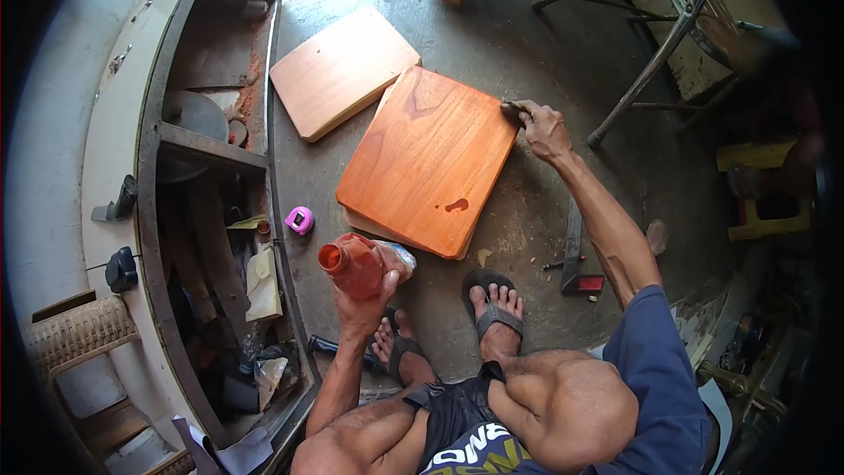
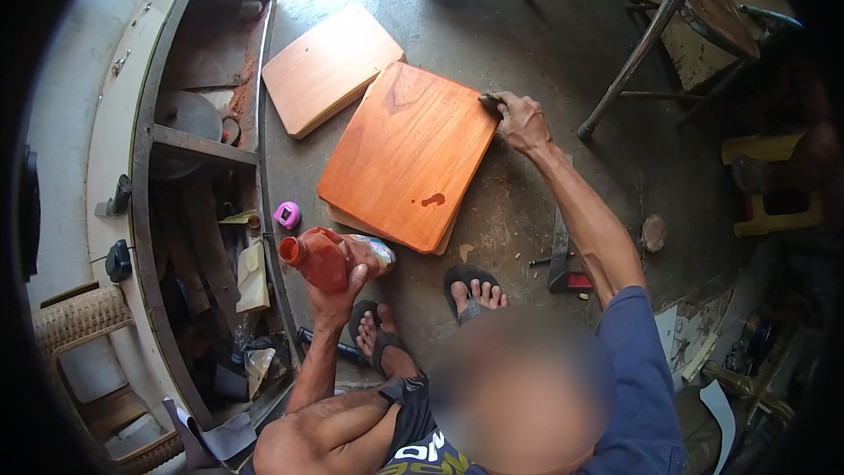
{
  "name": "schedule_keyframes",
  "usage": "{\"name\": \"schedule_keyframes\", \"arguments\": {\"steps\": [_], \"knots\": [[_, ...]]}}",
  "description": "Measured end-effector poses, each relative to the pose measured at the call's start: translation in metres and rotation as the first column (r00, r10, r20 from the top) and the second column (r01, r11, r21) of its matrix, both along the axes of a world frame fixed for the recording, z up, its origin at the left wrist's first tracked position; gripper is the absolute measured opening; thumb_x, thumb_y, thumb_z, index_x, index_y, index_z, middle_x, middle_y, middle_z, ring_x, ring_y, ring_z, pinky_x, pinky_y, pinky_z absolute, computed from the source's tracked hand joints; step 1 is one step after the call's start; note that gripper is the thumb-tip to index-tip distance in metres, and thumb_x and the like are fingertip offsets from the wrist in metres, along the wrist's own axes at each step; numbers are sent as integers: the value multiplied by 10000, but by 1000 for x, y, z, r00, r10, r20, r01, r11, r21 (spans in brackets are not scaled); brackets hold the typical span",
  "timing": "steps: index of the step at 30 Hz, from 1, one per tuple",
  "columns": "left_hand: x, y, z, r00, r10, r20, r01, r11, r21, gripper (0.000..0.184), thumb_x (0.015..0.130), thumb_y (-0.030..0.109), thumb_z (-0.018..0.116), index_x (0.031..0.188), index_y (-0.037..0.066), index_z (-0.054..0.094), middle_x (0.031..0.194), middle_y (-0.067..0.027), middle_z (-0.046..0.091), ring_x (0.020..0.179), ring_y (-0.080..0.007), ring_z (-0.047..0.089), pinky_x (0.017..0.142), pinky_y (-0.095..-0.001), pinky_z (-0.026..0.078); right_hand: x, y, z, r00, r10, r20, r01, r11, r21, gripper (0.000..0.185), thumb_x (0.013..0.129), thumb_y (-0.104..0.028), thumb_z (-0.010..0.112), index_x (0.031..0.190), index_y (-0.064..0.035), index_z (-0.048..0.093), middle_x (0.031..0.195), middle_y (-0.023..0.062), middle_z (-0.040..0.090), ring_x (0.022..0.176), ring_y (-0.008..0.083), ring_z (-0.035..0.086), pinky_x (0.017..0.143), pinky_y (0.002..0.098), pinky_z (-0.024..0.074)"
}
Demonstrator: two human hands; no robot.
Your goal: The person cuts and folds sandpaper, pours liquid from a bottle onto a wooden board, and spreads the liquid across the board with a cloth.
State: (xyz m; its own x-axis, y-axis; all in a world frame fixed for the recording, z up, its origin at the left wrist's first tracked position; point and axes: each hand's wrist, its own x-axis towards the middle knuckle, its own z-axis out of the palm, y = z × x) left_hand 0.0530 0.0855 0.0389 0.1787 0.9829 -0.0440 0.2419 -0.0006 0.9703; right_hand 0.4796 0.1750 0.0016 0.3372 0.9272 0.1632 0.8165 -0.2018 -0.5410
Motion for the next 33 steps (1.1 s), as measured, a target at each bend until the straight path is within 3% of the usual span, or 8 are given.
{"name": "schedule_keyframes", "arguments": {"steps": [7, 12, 15, 18, 21, 24, 26, 33], "knots": [[8, -1, 5, 997, -41, 63, 42, 999, -22, 624, 806, 25, 803, 1326, 38, 458, 1111, -61, 605, 1035, -180, 614, 961, -362, 503, -123, -100, 13, 898, 438, 33, -434, 873, 223, 356, 873, 29, 537, 1192, -40, 681, 1139, 113, 728, 915, 308, 646, 853, 379, 541], [13, 10, 16, 979, 17, 202, -11, 1000, -29, 552, 819, -17, 759, 1287, 31, 469, 1013, -33, 570, 955, -165, 597, 919, -365, 510, -183, -139, 7, 863, 502, -61, -489, 858, 157, 385, 851, 54, 537, 1196, -26, 687, 1148, 114, 728, 950, 296, 651, 870, 387, 548], [4, 18, 15, 961, -1, 276, 28, 995, -96, 572, 821, 10, 776, 1300, 37, 466, 1063, -40, 580, 999, -166, 598, 940, -361, 503, -151, -116, 18, 962, 255, -96, -206, 912, 353, 401, 876, 89, 555, 1218, -51, 712, 1127, 123, 751, 912, 267, 676, 886, 379, 544], [-10, 21, -9, 985, 44, 167, -40, 999, -24, 619, 816, 67, 814, 1326, 41, 465, 1132, -50, 596, 1058, -169, 603, 975, -355, 494, -97, -105, 17, 948, -296, -118, 309, 945, 111, 284, 1006, -95, 613, 1256, -175, 722, 923, 158, 711, 880, 284, 687, 736, 400, 567], [3, 26, 11, 991, 10, 134, -14, 999, 29, 642, 804, 101, 839, 1331, 40, 476, 1144, -49, 612, 1068, -170, 614, 988, -349, 493, -56, -95, -18, 935, -350, 48, 319, 896, 308, 275, 996, -87, 630, 1255, -135, 707, 960, 181, 703, 882, 331, 685, 775, 424, 568], [-1, 26, 7, 988, 49, 144, -37, 996, -86, 630, 805, 103, 839, 1326, 33, 490, 1131, -40, 614, 1055, -169, 619, 986, -349, 497, -65, -102, -29, 941, -335, -44, 338, 935, 107, 272, 980, -35, 609, 1218, -116, 713, 1031, 144, 744, 904, 300, 680, 812, 406, 561], [4, 24, 10, 988, 62, 140, -57, 997, -44, 609, 808, 100, 834, 1312, 35, 498, 1125, -40, 616, 1047, -168, 622, 979, -349, 500, -115, -108, -15, 992, 100, 76, -122, 917, 379, 356, 892, 82, 574, 1199, -43, 705, 1125, 122, 749, 953, 263, 671, 801, 383, 565], [0, 24, 4, 981, 72, 182, -56, 995, -88, 546, 814, 85, 812, 1274, 41, 521, 1116, -43, 618, 1024, -163, 625, 947, -347, 508, -227, -129, -13, 937, 301, -177, -235, 918, 320, 383, 839, 90, 599, 1204, 7, 679, 1133, 161, 725, 986, 331, 668, 887, 427, 551]]}}
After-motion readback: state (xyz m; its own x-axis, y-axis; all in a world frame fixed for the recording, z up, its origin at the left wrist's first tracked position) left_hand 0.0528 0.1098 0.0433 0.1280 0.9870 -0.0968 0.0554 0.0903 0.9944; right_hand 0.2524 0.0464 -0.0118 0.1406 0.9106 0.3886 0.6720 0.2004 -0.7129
